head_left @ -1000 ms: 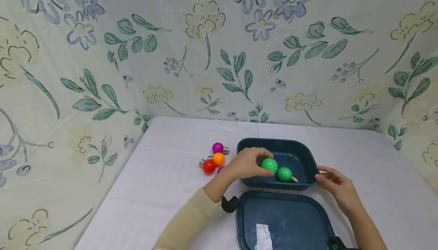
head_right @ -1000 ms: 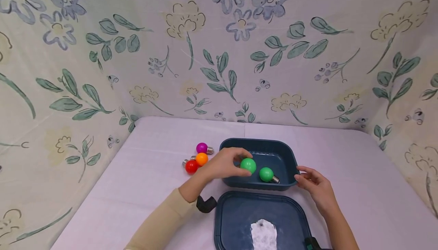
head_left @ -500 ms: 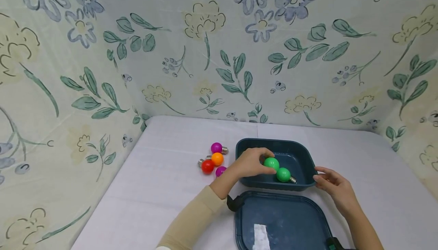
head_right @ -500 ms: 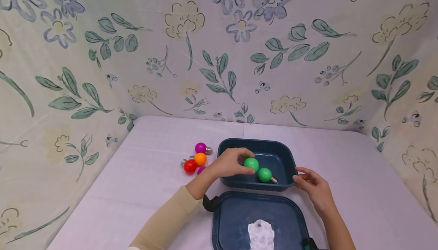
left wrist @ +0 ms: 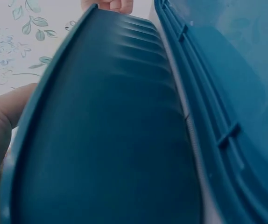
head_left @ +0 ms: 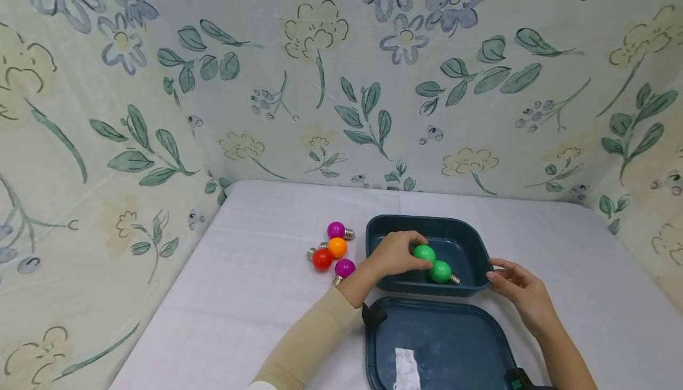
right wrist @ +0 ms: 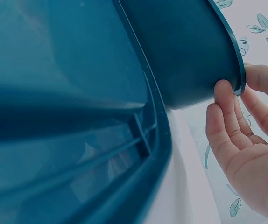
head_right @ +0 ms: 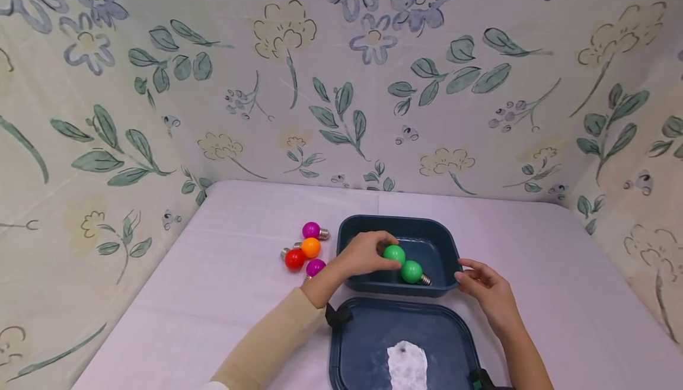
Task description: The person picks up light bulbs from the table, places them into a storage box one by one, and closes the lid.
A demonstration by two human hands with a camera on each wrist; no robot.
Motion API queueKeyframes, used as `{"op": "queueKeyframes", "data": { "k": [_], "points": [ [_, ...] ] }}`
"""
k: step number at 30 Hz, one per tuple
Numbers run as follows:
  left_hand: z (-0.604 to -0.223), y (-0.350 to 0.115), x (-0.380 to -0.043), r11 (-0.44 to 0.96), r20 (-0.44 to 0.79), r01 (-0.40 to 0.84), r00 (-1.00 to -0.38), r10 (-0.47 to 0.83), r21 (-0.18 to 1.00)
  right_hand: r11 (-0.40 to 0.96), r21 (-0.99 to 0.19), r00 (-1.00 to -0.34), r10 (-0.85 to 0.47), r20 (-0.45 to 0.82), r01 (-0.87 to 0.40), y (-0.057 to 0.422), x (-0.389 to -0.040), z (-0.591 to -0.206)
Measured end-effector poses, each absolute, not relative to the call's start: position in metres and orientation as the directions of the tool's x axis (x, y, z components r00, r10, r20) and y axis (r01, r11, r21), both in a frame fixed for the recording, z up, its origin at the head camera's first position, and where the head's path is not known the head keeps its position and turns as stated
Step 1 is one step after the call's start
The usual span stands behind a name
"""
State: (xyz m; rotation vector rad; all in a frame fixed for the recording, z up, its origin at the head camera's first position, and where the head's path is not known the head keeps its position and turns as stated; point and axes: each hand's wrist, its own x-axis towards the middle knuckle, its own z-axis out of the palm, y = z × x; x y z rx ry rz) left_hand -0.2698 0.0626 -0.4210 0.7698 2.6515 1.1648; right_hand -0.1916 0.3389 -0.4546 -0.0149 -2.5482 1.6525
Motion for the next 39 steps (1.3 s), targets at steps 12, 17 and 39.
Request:
{"op": "queueKeyframes", "data": {
  "k": [12,17,39],
  "points": [
    [-0.435,0.076,-0.273,0.633,0.048,0.354,-0.893,0.447,0.688,0.416,-0.907,-0.992,0.069,0.101,-0.064,0.337,-0.188,-0.459],
    [-0.438,0.082,-0.274,0.637,0.049,0.369,-0.886,0.461,0.677,0.417,-0.906,-0.991,0.078,0.111,-0.069,0.336,-0.186,-0.458],
    [-0.442,0.090,-0.279,0.700,-0.008,0.433,-0.848,0.530,0.568,0.408,-0.911,-0.991,0.075,0.108,-0.068,0.336,-0.187,-0.458]
  ]
}}
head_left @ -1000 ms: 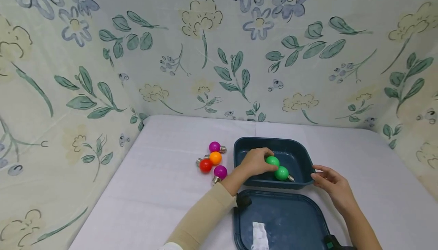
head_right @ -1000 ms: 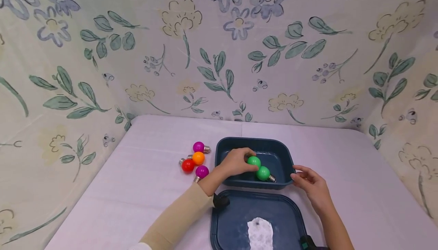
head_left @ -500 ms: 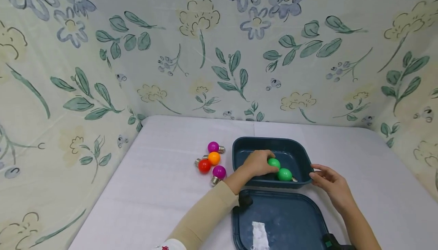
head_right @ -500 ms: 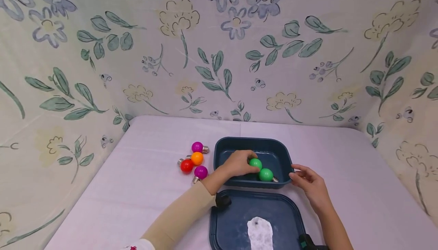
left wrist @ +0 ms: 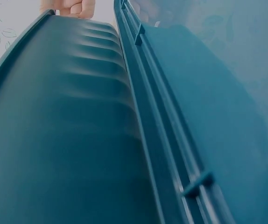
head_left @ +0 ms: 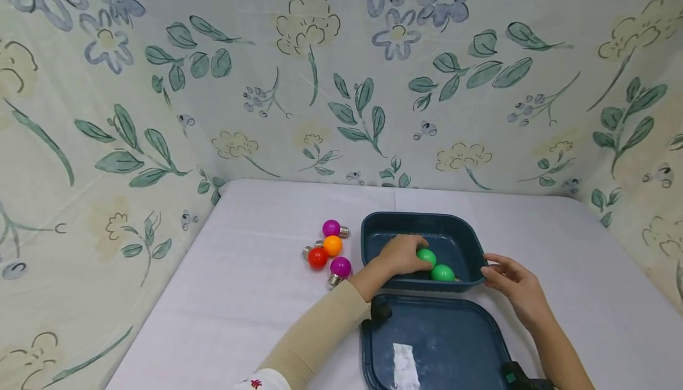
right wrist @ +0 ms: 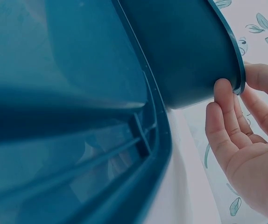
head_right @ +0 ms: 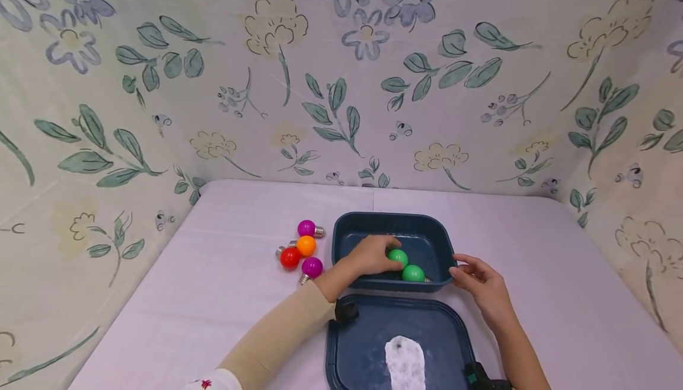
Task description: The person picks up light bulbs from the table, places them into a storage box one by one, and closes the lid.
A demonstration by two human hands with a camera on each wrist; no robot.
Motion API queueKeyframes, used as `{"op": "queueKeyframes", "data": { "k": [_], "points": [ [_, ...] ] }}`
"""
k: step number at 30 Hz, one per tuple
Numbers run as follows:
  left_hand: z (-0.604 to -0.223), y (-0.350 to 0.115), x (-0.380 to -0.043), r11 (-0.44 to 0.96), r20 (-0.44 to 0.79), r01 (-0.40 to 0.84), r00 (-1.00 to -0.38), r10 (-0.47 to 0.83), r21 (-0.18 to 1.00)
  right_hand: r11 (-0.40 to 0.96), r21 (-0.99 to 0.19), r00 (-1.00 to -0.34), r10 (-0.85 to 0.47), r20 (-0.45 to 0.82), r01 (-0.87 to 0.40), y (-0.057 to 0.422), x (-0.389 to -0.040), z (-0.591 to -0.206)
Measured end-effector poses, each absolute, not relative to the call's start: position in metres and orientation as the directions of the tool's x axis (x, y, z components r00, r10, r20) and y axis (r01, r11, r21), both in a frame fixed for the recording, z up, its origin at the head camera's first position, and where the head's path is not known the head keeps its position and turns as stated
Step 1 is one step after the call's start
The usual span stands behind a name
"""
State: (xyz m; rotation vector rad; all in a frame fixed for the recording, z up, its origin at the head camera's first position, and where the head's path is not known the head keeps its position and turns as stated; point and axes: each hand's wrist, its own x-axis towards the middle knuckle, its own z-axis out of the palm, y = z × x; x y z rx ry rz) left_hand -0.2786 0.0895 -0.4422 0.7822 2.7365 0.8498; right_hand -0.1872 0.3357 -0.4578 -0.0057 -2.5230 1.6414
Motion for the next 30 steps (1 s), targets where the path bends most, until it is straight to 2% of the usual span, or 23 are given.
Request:
{"op": "queueKeyframes", "data": {
  "k": [7,16,30],
  "points": [
    [-0.437,0.088,-0.280,0.719,-0.008,0.439,-0.851,0.525,0.538,0.402,-0.913,-0.992,0.074,0.106,-0.068,0.336,-0.190,-0.456],
    [-0.425,0.073,-0.272,0.694,0.033,0.432,-0.861,0.508,0.577,0.403,-0.913,-0.992,0.079,0.097,-0.057,0.337,-0.191,-0.457],
    [-0.416,0.038,-0.252,0.644,0.215,0.496,-0.858,0.466,0.582,0.389,-0.919,-0.993,0.065,0.099,-0.066,0.339,-0.193,-0.458]
  ]
}}
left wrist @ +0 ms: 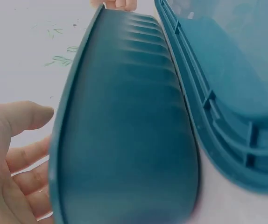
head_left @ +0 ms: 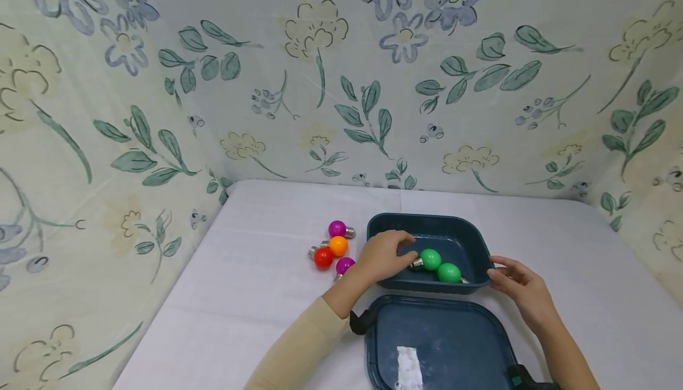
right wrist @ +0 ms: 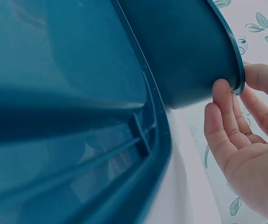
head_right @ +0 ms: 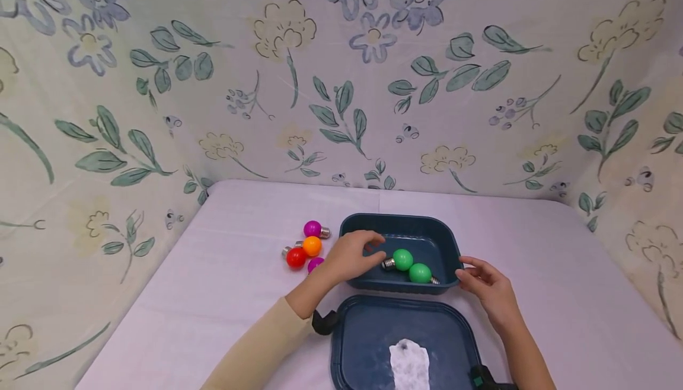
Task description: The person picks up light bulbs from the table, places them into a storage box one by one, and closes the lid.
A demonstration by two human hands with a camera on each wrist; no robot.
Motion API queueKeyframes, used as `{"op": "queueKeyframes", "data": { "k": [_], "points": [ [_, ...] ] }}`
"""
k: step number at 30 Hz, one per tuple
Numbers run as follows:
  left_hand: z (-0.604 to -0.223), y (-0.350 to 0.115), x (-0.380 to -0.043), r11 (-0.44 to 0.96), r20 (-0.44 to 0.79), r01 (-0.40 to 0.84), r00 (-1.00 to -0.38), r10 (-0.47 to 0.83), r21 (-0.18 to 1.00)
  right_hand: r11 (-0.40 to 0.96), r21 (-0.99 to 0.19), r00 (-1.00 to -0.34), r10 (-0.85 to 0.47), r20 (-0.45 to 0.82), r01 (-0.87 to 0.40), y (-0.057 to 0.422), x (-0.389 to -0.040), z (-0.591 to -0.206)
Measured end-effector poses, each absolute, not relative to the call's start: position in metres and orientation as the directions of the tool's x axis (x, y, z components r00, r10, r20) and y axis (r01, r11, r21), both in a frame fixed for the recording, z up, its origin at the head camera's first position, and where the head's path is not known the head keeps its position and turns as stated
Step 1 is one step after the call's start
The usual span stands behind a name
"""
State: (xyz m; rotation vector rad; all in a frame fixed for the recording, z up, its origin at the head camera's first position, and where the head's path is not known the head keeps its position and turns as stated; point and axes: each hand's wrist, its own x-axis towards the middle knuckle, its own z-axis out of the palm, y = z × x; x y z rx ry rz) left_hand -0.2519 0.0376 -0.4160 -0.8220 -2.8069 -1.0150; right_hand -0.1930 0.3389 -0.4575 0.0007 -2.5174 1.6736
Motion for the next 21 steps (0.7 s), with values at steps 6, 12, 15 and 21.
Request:
{"op": "queueKeyframes", "data": {
  "k": [6,12,15,21],
  "points": [
    [-0.413,0.027,-0.243,0.642,0.207,0.478,-0.867,0.453,0.599,0.375,-0.924,-0.994,0.054,0.100,-0.073,0.340,-0.192,-0.458],
    [-0.412,0.018,-0.236,0.634,0.191,0.445,-0.883,0.430,0.632,0.377,-0.923,-0.993,0.056,0.103,-0.074,0.341,-0.192,-0.457],
    [-0.411,0.014,-0.234,0.632,0.190,0.440,-0.885,0.425,0.638,0.374,-0.924,-0.993,0.060,0.103,-0.073,0.341,-0.192,-0.458],
    [-0.408,0.000,-0.225,0.651,0.183,0.421,-0.897,0.403,0.631,0.365,-0.928,-0.993,0.054,0.105,-0.078,0.340,-0.193,-0.459]
  ]
}}
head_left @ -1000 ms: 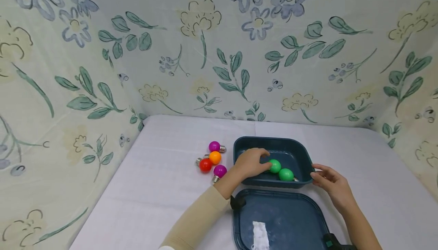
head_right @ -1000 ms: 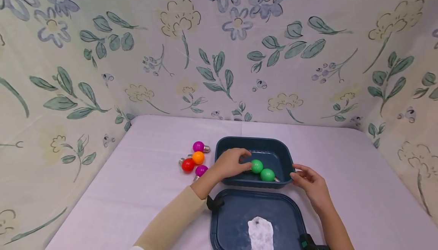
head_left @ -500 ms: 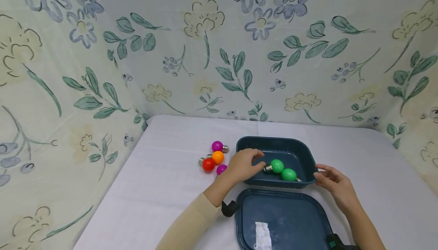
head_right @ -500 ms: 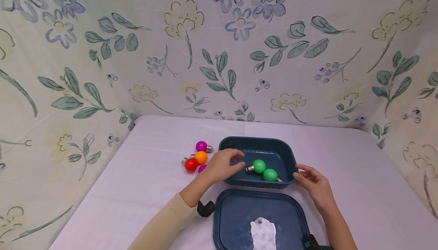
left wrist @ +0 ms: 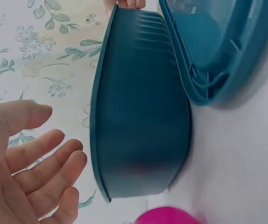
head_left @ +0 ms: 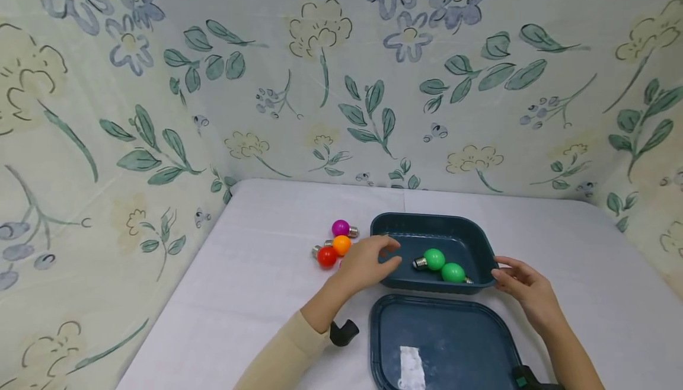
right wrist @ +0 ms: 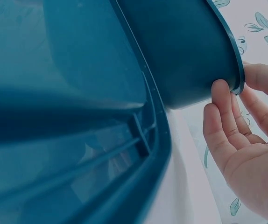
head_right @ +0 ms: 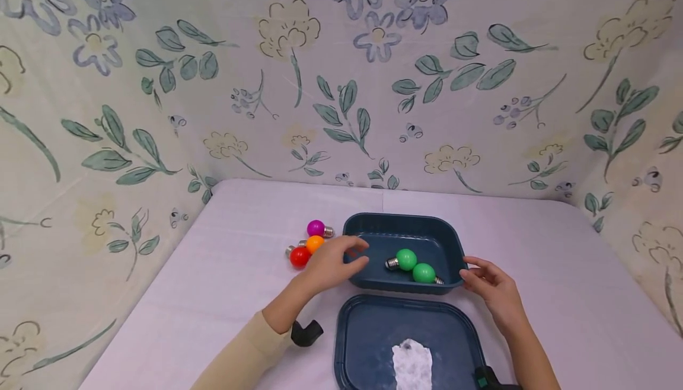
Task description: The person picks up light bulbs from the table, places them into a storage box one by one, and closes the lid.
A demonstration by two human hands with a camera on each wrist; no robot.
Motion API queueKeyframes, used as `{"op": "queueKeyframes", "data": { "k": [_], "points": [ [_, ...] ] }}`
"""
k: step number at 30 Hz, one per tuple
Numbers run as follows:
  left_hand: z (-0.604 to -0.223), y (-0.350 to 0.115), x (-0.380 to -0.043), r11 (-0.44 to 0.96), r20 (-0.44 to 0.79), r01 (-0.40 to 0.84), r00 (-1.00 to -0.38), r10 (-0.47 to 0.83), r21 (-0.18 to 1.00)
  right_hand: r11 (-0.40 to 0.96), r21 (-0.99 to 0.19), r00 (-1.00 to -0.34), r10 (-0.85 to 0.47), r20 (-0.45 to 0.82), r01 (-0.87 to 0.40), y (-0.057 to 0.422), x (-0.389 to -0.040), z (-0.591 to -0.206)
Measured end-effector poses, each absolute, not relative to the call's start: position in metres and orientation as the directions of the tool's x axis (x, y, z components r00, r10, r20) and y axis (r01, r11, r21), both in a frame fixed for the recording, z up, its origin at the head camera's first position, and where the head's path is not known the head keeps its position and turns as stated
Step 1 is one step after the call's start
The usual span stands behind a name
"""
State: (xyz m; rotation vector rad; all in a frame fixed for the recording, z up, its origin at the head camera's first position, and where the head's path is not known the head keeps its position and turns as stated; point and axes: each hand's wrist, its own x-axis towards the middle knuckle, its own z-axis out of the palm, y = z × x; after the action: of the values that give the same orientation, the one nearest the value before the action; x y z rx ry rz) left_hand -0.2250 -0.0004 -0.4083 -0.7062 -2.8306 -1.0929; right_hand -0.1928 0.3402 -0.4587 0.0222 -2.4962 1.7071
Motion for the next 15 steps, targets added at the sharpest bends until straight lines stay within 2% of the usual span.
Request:
{"op": "queueKeyframes", "data": {
  "k": [15],
  "points": [
    [-0.405,-0.060,-0.201,0.641,0.252,0.399,-0.916,0.311,0.656,0.233,-0.969,-0.996,0.001,0.085,-0.082,0.343,-0.194,-0.460]
  ]
}}
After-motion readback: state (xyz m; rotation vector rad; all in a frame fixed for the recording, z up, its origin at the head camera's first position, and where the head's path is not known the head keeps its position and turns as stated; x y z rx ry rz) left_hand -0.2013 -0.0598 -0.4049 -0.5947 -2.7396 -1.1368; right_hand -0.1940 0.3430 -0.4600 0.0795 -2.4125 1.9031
